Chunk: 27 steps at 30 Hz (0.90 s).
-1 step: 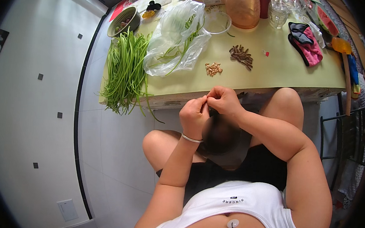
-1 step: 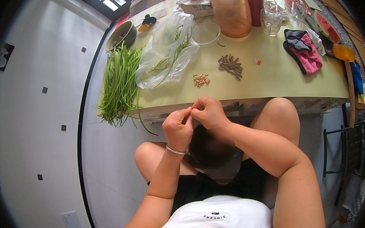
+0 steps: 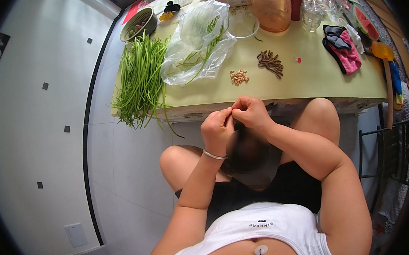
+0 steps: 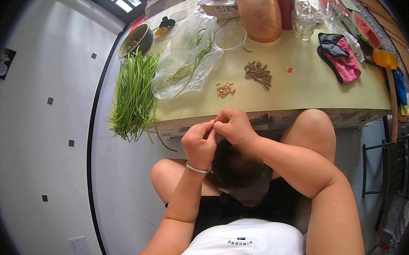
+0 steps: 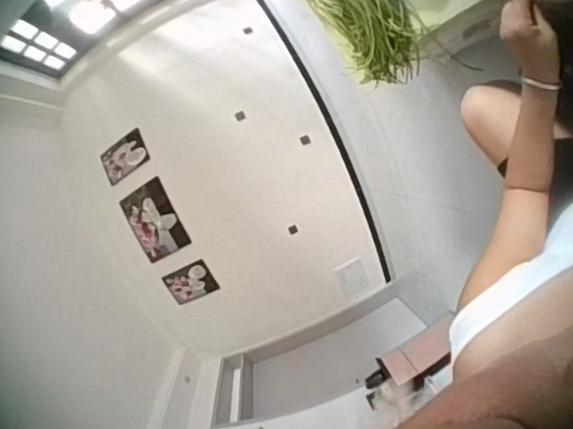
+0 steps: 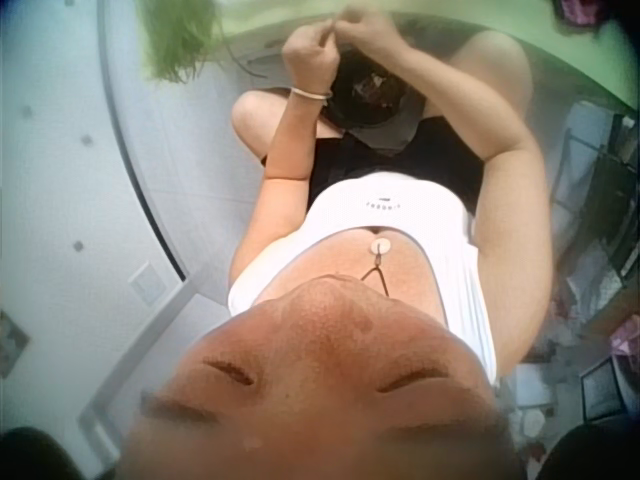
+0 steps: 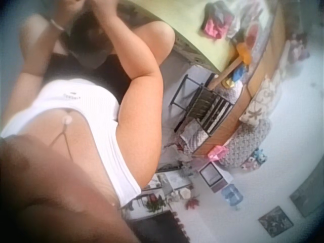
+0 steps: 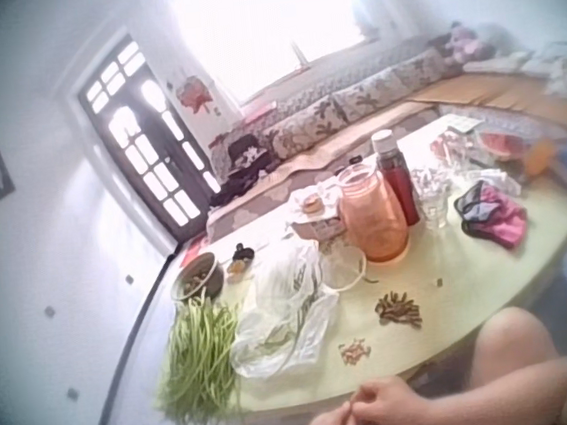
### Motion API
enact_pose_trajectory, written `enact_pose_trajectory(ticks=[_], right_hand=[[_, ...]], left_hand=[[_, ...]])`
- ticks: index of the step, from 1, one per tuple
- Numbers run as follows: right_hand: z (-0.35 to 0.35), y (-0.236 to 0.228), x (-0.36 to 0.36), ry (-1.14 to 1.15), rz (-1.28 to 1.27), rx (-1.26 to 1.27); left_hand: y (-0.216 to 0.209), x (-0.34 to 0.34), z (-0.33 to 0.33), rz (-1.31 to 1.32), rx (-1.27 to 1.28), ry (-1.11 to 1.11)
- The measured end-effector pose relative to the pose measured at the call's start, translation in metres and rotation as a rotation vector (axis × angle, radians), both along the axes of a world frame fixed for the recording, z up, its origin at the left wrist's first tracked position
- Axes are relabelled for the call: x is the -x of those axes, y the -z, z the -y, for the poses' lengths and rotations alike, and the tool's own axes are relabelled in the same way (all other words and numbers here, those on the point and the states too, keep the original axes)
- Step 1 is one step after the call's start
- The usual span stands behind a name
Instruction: The person sits cross-legged on the floor and peels small, brown, root-like vegetables by hand. They place the peeled pieces on the table and discard the peels into a bowl on their lap.
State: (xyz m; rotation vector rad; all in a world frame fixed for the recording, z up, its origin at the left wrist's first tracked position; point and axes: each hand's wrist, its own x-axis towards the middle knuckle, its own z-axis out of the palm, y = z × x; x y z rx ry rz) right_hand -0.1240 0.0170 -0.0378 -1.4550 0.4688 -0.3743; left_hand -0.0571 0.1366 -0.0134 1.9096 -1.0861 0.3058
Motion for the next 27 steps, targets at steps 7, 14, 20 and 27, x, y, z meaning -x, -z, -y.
enact_pose_trajectory(ticks=[7,14,20,27], right_hand=[[0.011,0.001,0.0,-0.092,-0.007,-0.126],[0.005,-0.007,0.004,-0.067,0.036,0.088],[0.013,0.009,0.001,-0.105,-0.01,-0.106],[0.021,-0.019,0.008,-0.222,-0.087,-0.349]], left_hand=[[0.003,0.002,0.0,-0.504,0.142,0.048],[-0.005,0.006,0.0,-0.147,0.025,0.039],[0.0,0.004,0.0,-0.579,0.112,0.088],[0.01,-0.018,-0.012,-1.362,0.322,0.253]])
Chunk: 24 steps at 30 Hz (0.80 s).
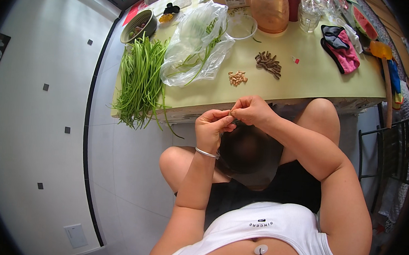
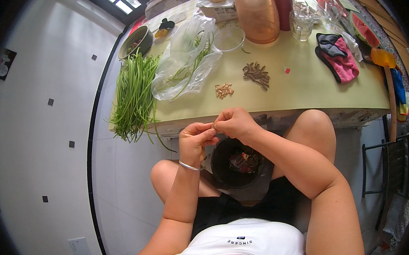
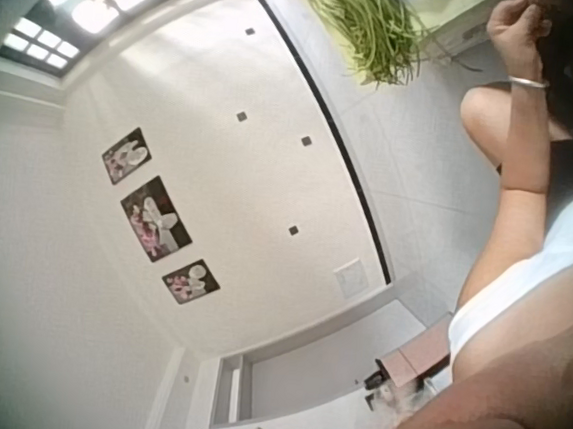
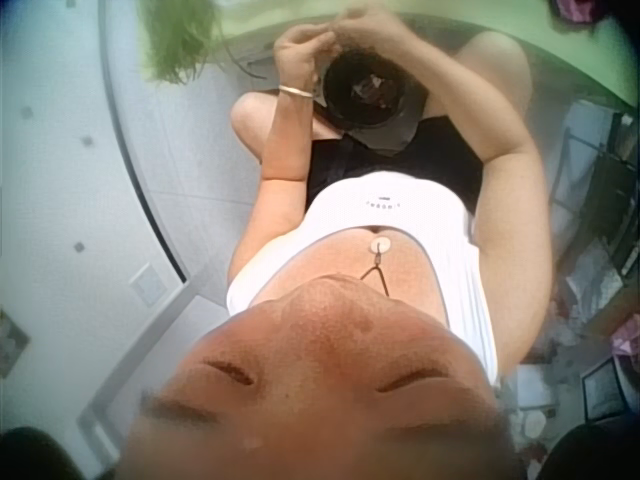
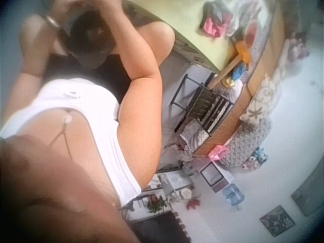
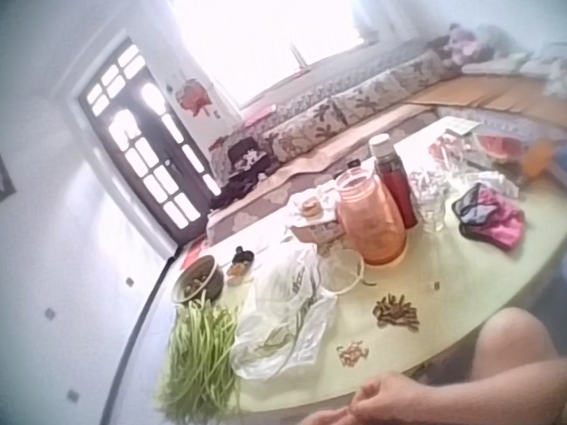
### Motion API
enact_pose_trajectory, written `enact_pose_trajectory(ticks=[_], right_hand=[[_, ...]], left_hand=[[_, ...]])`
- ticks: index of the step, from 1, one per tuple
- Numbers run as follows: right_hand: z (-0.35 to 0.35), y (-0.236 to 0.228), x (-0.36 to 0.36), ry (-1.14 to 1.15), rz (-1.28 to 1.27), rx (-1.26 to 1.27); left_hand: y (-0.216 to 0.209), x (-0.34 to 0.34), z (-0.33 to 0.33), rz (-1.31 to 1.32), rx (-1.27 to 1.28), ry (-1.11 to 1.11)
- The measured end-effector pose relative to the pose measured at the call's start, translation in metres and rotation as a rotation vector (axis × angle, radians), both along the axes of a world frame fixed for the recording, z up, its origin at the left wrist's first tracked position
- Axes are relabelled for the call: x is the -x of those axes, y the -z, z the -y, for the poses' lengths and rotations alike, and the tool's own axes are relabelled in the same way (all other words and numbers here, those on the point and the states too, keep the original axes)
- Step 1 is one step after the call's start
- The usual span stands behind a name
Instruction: The person sits cross-legged on the floor and peels small, brown, root-like vegetables by hand. They place the peeled pieces on the table and discard the peels into a bowl on their lap.
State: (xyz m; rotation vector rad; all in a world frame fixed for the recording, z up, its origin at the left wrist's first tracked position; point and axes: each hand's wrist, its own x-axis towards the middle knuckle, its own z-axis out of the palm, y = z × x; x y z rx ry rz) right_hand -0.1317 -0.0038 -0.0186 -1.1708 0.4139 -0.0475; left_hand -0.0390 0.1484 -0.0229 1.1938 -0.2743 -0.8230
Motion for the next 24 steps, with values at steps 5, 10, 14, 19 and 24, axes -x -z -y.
enact_pose_trajectory(ticks=[5,10,14,19,24], right_hand=[[-0.003,0.005,-0.002,0.024,-0.008,0.141],[0.001,0.014,-0.005,-0.013,-0.028,0.142],[0.004,0.018,-0.001,-0.091,-0.04,0.287],[0.008,0.016,0.002,-0.283,-0.044,0.588],[0.002,0.007,0.009,-0.347,-0.062,0.702]], left_hand=[[0.005,-0.004,-0.001,-0.051,-0.01,0.032],[-0.002,0.002,0.001,0.173,-0.079,0.046],[-0.008,0.009,0.002,0.448,-0.185,0.101],[-0.012,0.003,-0.008,0.741,-0.338,0.368],[-0.026,-0.015,-0.002,0.835,-0.362,0.209]])
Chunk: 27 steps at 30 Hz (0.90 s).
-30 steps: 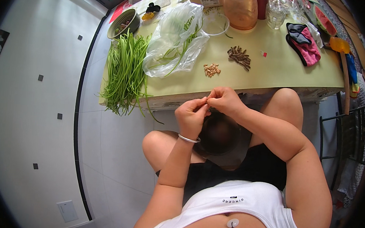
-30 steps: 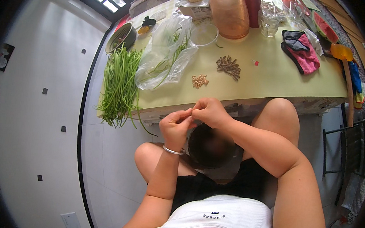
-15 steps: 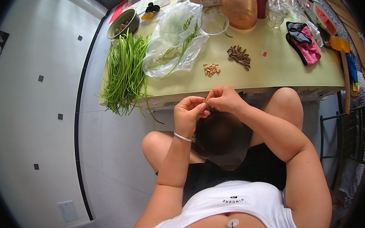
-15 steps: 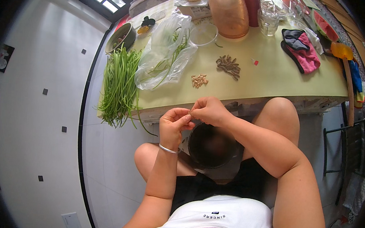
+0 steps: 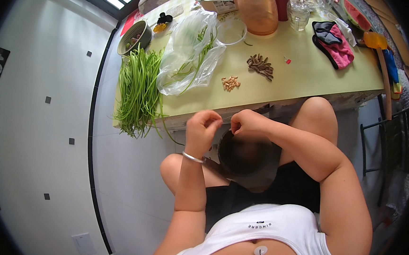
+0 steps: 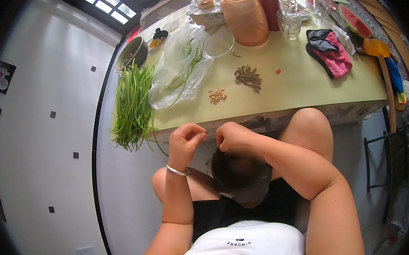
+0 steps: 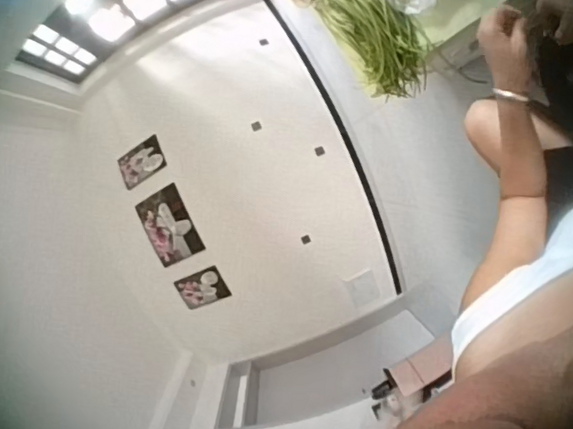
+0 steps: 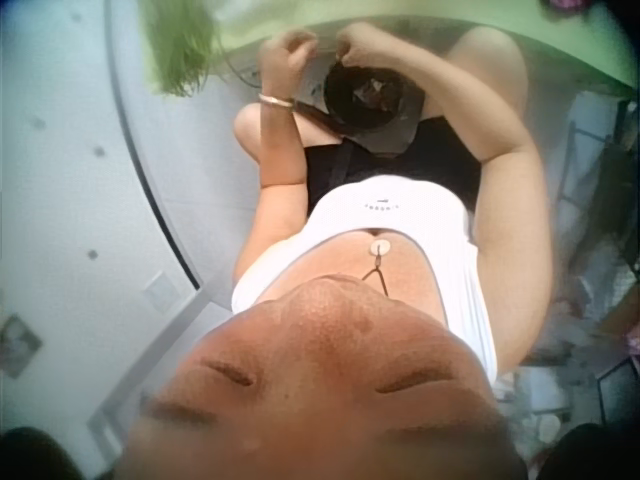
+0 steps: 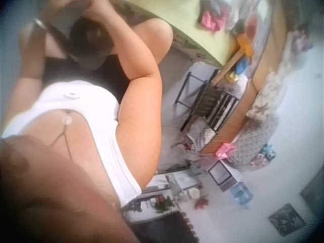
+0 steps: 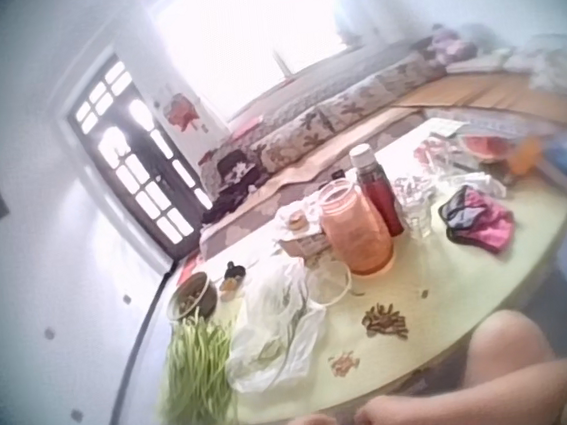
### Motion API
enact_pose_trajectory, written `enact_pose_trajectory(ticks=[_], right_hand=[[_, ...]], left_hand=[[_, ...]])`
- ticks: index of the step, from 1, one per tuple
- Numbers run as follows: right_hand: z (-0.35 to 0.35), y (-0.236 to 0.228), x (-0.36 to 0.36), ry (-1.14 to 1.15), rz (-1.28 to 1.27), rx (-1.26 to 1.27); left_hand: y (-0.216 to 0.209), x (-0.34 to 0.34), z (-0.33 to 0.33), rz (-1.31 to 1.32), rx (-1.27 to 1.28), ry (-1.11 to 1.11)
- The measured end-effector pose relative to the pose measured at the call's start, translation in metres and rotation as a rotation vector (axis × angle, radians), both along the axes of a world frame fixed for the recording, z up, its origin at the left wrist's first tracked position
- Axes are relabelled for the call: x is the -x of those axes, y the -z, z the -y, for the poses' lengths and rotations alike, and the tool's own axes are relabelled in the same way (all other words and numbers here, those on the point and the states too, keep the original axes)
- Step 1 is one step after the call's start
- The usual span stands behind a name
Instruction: The person sits cross-legged on the floor and peels small, brown, root-like vegetables by hand. They place the peeled pieces on the table and discard the peels into a bowl on their lap.
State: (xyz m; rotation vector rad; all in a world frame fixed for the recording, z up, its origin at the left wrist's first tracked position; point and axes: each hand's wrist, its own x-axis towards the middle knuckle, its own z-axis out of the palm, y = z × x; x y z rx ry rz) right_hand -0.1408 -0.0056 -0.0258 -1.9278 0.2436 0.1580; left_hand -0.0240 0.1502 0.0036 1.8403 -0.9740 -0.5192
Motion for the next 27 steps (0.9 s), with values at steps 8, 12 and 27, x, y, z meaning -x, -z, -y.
enact_pose_trajectory(ticks=[8,12,27], right_hand=[[-0.001,-0.017,0.002,-0.227,-0.053,0.005],[-0.003,-0.014,0.005,-0.198,-0.057,0.123],[0.014,0.019,-0.007,-0.074,0.073,0.109]], left_hand=[[-0.022,-0.028,0.077,0.157,-0.149,0.038],[-0.025,-0.037,0.114,0.371,-0.124,0.083],[0.01,-0.031,0.2,0.689,-0.077,0.003]])
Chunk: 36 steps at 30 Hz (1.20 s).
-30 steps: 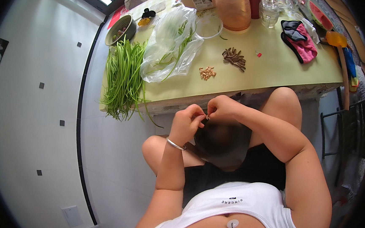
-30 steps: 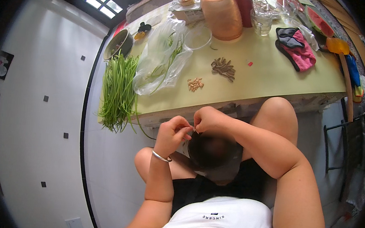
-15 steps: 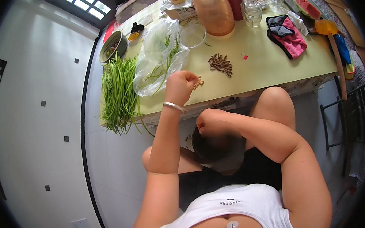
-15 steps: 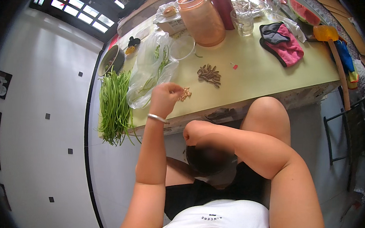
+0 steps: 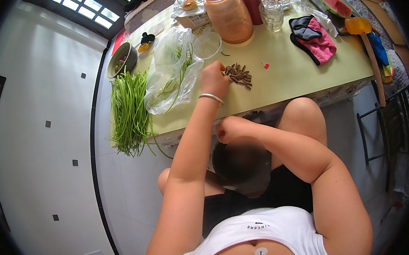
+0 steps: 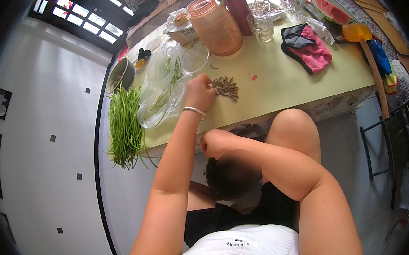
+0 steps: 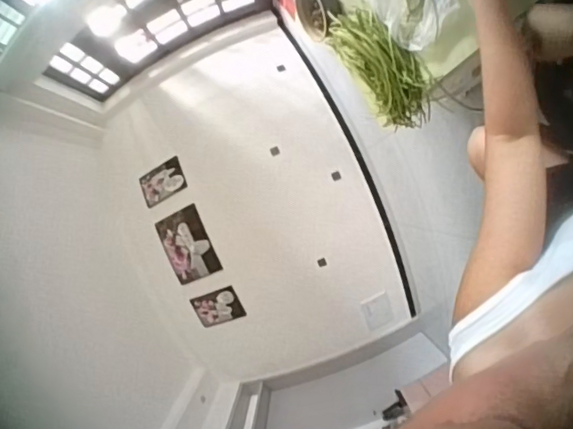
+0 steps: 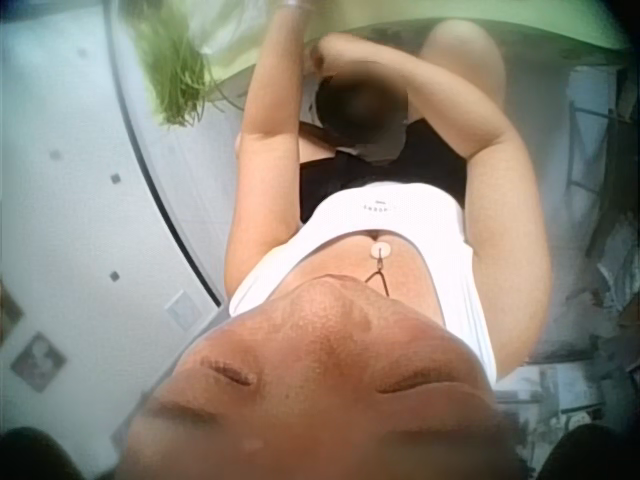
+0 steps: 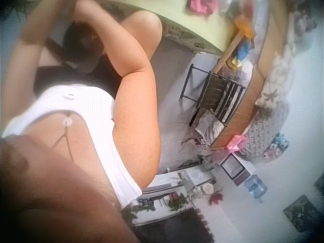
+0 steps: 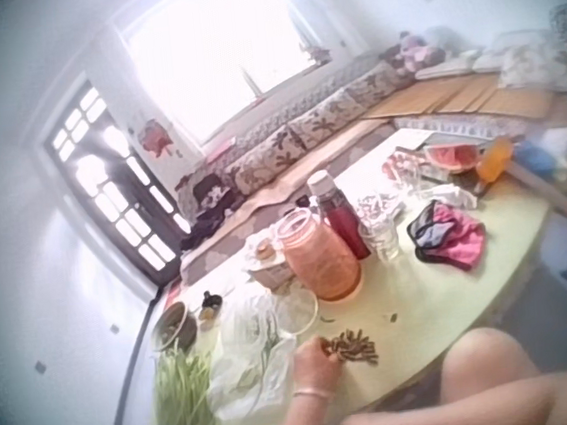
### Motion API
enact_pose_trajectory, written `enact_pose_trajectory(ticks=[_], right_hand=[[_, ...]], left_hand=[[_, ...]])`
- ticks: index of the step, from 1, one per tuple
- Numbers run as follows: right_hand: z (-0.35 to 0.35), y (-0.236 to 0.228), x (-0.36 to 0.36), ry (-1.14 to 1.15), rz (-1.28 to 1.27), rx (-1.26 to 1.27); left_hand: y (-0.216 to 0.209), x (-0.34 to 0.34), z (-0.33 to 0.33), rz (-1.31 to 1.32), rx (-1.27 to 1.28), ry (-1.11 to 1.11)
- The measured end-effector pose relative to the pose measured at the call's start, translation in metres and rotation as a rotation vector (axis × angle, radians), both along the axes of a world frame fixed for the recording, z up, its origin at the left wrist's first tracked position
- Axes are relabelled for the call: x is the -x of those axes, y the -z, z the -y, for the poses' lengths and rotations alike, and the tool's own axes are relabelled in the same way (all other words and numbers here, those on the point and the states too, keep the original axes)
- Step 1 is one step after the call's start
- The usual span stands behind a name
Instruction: The person sits cross-legged on the floor and peels small, brown, root-like vegetables by hand. They place the peeled pieces on the table and discard the peels into a bowl on their lap.
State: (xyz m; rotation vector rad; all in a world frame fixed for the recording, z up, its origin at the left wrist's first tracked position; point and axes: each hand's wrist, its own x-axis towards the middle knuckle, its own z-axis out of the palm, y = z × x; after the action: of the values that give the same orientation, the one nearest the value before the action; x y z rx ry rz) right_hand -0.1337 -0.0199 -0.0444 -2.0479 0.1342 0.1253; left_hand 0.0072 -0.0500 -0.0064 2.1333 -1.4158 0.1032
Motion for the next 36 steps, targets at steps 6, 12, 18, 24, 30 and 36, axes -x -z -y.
enact_pose_trajectory(ticks=[6,12,18,24,30,36], right_hand=[[0.011,-0.032,0.012,0.407,0.129,-0.476],[-0.002,-0.015,0.001,0.538,0.3,-0.658],[-0.022,-0.013,-0.007,0.486,0.179,-0.634],[-0.032,-0.004,-0.012,0.458,0.234,-0.568],[-0.039,-0.016,-0.009,0.474,0.196,-0.417],[-0.033,0.002,-0.012,0.419,0.24,-0.506]], left_hand=[[-0.037,0.019,-0.075,-0.213,0.131,0.005],[-0.017,0.051,-0.158,-0.339,0.27,-0.099],[0.004,0.058,-0.184,-0.076,0.297,-0.109],[0.015,0.058,-0.19,-0.034,0.3,-0.149],[0.017,0.062,-0.192,-0.021,0.293,-0.143],[0.012,0.06,-0.195,-0.057,0.234,-0.146]])
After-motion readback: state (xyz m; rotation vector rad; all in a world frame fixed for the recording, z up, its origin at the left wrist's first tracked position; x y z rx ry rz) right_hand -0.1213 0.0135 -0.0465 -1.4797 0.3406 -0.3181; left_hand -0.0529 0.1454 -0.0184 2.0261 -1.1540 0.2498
